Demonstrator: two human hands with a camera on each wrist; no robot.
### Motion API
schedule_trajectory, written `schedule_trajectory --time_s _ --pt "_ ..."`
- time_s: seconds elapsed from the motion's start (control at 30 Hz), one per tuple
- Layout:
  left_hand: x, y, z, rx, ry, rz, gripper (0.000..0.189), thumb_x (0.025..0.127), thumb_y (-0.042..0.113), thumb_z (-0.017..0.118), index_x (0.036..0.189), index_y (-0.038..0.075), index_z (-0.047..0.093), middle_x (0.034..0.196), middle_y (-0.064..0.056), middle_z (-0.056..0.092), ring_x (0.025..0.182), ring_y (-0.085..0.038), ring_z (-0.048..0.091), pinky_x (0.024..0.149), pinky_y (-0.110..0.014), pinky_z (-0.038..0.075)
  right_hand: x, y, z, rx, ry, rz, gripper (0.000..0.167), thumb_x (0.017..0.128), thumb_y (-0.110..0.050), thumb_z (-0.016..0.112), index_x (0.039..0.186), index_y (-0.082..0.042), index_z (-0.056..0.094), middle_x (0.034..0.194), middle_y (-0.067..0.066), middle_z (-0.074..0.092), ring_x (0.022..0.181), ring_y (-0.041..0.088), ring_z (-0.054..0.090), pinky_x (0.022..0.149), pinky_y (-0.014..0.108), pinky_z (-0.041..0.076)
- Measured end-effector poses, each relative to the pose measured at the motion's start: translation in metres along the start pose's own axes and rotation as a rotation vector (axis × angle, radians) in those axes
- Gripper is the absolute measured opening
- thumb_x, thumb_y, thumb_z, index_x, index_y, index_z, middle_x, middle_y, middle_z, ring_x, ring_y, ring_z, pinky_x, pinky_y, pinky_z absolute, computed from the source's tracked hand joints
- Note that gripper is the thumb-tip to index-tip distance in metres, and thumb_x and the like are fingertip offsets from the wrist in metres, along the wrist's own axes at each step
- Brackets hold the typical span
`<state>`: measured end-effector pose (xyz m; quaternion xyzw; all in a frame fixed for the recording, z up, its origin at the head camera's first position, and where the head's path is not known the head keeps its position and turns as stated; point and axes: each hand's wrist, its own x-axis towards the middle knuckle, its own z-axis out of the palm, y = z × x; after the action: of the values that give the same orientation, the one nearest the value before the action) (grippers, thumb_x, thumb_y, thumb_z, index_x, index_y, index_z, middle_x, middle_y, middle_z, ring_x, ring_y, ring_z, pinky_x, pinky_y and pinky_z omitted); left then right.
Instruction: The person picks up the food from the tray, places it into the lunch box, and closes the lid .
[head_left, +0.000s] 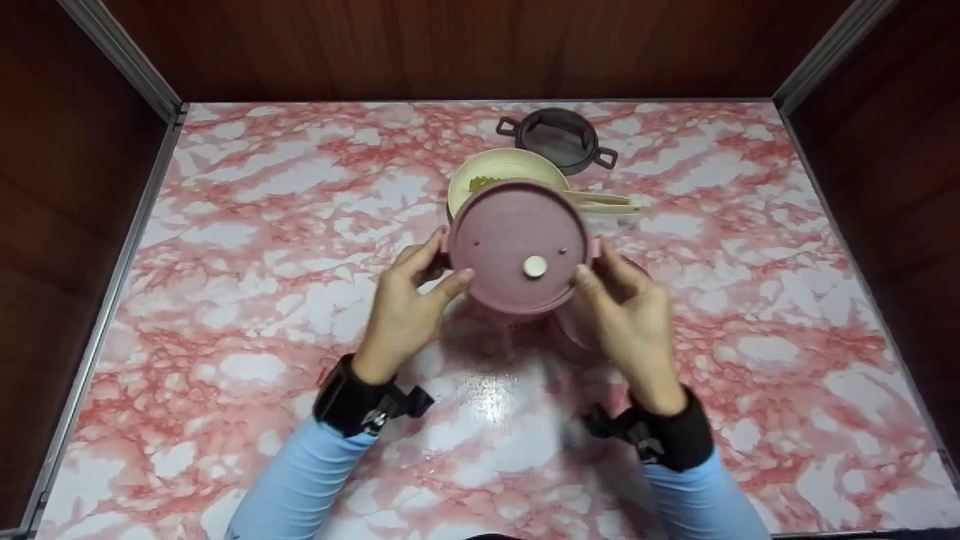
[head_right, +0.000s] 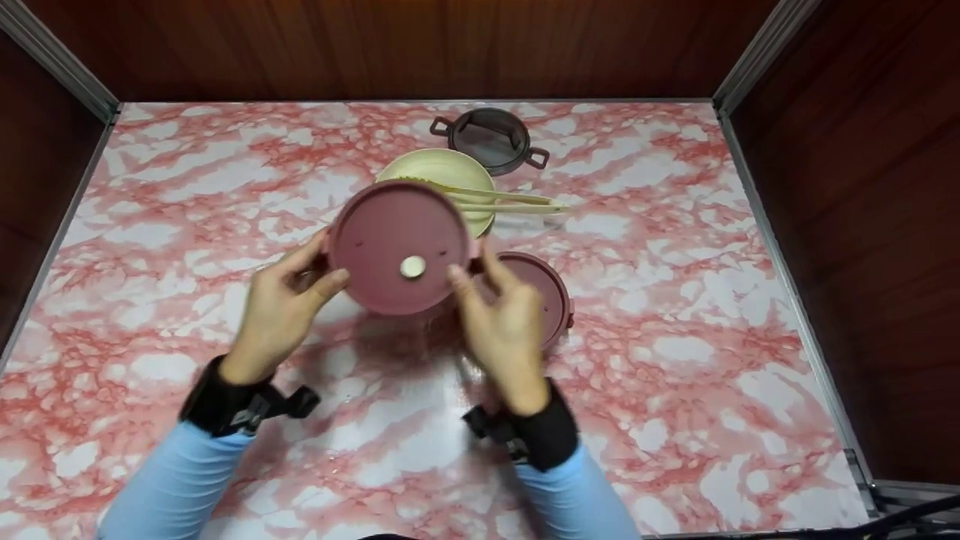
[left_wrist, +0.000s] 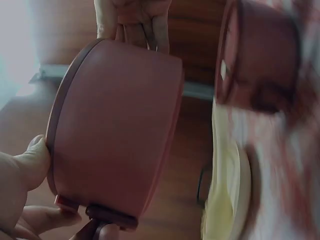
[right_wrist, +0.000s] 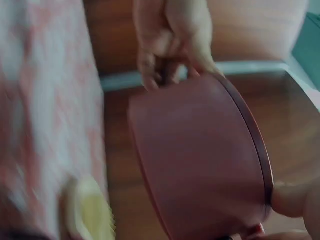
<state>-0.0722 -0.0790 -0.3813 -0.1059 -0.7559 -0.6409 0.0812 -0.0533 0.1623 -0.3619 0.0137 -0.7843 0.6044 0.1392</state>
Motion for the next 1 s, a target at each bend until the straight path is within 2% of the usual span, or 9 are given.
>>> schedule_trajectory --time_s 0.13,0.27,0.47,0.57,0.73,0.8,1.0 --pt "0.010 0.005 0.032 0.001 -0.054 -0.026 0.071 0.089 0.020 0.074 0.143 -0.011 0.039 0.117 -0.017 0.059 0.105 -0.022 0.062 0.092 -0.028 0.053 0.008 0.005 -0.033 -0.001 0.042 0.019 0.046 0.093 -0.014 0.070 0.133 0.004 0.056 0.119 0.017 0.068 0.099 0.015 0.070 0.086 0.025 0.055" --pt "0.014 0.003 0.061 0.028 -0.116 -0.066 0.075 0.090 0.029 0.072 0.145 -0.009 0.038 0.118 -0.016 0.057 0.102 -0.021 0.059 0.087 -0.023 0.054 0.008 0.017 -0.062 -0.061 0.032 0.062 0.048 0.094 -0.023 0.069 0.135 -0.001 0.057 0.123 0.018 0.066 0.103 0.012 0.068 0.088 0.022 0.053" --pt "0.014 -0.003 0.091 0.078 -0.169 -0.062 0.074 0.090 0.030 0.073 0.144 -0.008 0.040 0.119 -0.018 0.056 0.100 -0.022 0.058 0.088 -0.025 0.052 0.005 0.035 -0.091 -0.056 0.019 0.156 0.052 0.094 -0.027 0.069 0.138 -0.003 0.055 0.131 0.021 0.061 0.109 0.011 0.065 0.091 0.021 0.052" --pt "0.012 -0.006 0.099 0.086 -0.185 -0.054 0.072 0.091 0.030 0.073 0.144 -0.008 0.042 0.120 -0.017 0.057 0.102 -0.021 0.058 0.091 -0.025 0.051 0.003 0.043 -0.099 -0.050 0.015 0.180 0.053 0.094 -0.027 0.069 0.139 -0.002 0.055 0.132 0.022 0.059 0.110 0.010 0.065 0.090 0.020 0.052" --pt "0.008 -0.012 0.108 0.089 -0.203 -0.058 0.071 0.091 0.029 0.073 0.143 -0.008 0.044 0.112 -0.014 0.058 0.097 -0.019 0.057 0.086 -0.026 0.052 -0.001 0.051 -0.107 -0.044 0.004 0.208 0.053 0.093 -0.026 0.069 0.137 0.000 0.055 0.130 0.025 0.060 0.106 0.008 0.066 0.088 0.020 0.053" --pt "0.006 -0.015 0.110 0.092 -0.206 -0.057 0.071 0.090 0.030 0.074 0.143 -0.007 0.045 0.106 -0.012 0.057 0.092 -0.020 0.057 0.082 -0.027 0.052 -0.002 0.054 -0.109 -0.051 0.000 0.206 0.053 0.094 -0.026 0.069 0.137 0.001 0.055 0.130 0.025 0.060 0.106 0.008 0.066 0.088 0.020 0.053" --pt "0.005 -0.015 0.111 0.099 -0.216 -0.042 0.070 0.089 0.031 0.076 0.144 -0.003 0.048 0.107 -0.011 0.058 0.092 -0.019 0.058 0.081 -0.030 0.053 -0.004 0.059 -0.112 -0.089 -0.022 0.188 0.054 0.095 -0.026 0.068 0.138 0.002 0.053 0.130 0.023 0.061 0.110 0.008 0.064 0.089 0.019 0.052"
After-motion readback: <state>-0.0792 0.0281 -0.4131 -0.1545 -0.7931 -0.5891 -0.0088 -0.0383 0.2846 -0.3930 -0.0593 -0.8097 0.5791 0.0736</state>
